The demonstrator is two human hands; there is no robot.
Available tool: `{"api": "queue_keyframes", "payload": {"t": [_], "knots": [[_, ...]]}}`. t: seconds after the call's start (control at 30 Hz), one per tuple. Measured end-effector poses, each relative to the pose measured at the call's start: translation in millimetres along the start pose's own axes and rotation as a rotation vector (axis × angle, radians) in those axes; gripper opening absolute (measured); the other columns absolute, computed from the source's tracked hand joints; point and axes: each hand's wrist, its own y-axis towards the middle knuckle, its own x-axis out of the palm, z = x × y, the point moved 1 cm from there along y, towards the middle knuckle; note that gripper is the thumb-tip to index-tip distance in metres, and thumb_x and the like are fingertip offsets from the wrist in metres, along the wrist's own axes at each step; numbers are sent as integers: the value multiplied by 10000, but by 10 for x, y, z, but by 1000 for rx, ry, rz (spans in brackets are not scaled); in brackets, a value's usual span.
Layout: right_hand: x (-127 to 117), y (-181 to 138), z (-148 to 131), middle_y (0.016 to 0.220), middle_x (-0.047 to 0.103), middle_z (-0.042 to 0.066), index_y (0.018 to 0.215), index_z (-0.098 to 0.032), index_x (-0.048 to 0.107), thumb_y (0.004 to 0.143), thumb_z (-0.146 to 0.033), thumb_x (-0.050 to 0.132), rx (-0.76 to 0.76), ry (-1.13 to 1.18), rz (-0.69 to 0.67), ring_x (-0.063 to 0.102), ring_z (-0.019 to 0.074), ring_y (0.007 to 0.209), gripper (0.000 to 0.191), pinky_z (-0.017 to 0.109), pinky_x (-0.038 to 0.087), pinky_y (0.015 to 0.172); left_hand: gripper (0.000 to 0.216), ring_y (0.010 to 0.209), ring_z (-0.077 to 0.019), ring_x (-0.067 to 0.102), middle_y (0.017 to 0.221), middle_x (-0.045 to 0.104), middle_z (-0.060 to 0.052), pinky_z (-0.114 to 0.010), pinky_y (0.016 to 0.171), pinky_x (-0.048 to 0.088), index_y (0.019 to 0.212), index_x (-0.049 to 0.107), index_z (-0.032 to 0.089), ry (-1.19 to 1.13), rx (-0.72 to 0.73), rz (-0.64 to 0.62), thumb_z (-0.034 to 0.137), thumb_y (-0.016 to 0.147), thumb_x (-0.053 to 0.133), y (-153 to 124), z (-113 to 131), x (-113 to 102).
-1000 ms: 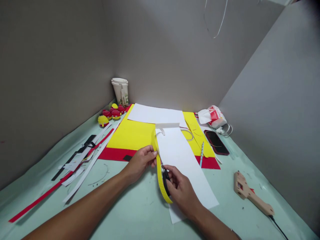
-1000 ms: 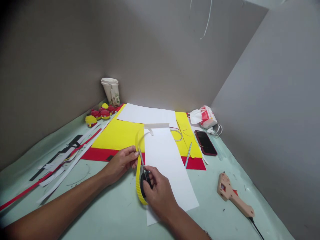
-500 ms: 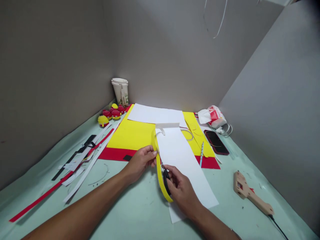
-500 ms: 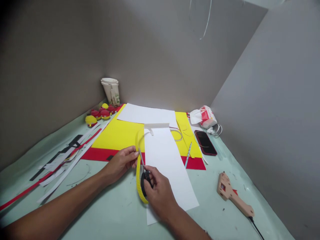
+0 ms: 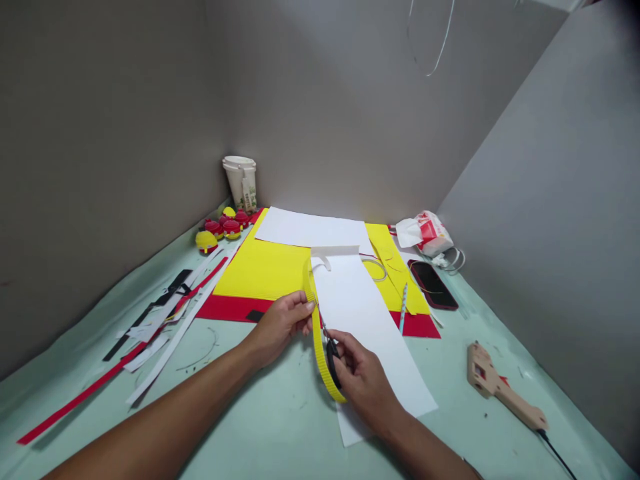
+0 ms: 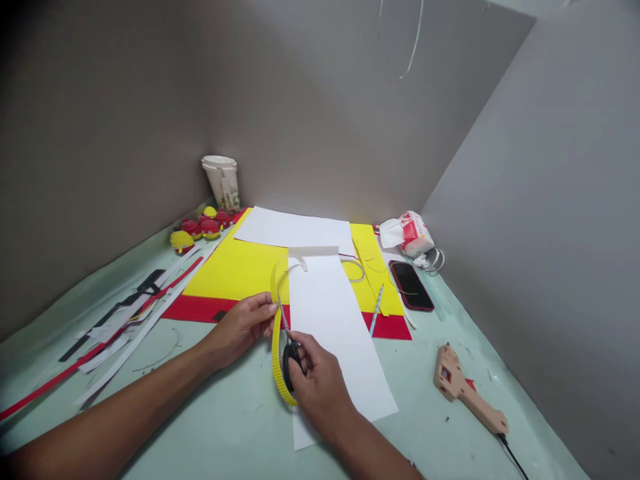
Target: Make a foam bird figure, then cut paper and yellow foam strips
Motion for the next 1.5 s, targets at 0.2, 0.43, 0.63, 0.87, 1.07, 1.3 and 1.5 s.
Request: {"api": "queue_keyframes", "payload": {"t": [0.2,0.43,0.63,0.87,1.07,1.3,1.5], "knots": [[2,47,35,702,445,-48,1186,-156,598,837,-363,604,120,214,49,397,96,565,406,221,339,518,181,542,-71,491,643,571,19,-199,538,399,807,587,141,34,-17,-20,292,810,687,-14,-3,14],[12,13,-45,784,539,-14,1195,-168,584,855,-273,589,43,158,7,482,113,670,355,239,406,625,195,514,-62,473,609,559,28,-189,525,383,768,575,145,43,-3,7,301,816,681,-26,7,9],[0,17,11,733,498,-37,1168,-181,560,890,-361,579,44,240,4,456,96,596,332,222,366,538,209,502,-47,455,603,539,41,-168,498,360,774,572,148,17,-31,-6,313,808,697,-20,14,4],[38,49,-10,790,574,-30,1136,-185,545,670,-290,823,85,312,16,562,122,722,553,242,456,654,237,482,-60,471,580,539,52,-180,472,368,779,532,171,167,16,-38,346,806,690,-46,-12,38],[73,90,-13,716,562,-63,1110,-172,562,602,-241,850,133,315,33,513,84,616,588,202,422,566,216,533,-78,506,628,530,48,-190,487,388,815,536,172,285,25,-71,334,800,678,-72,-24,45],[78,87,14,649,527,-94,1072,-188,567,597,-256,853,149,365,-23,457,55,491,558,178,404,462,208,533,-75,479,702,554,21,-188,467,350,897,602,171,189,-28,-70,290,760,704,-87,-29,52],[92,26,-20,681,534,-80,1047,-194,612,589,-195,854,168,335,-126,438,48,521,518,174,369,496,223,519,-67,408,623,496,35,-193,473,294,855,690,146,116,9,54,346,760,715,-39,39,-11]]}}
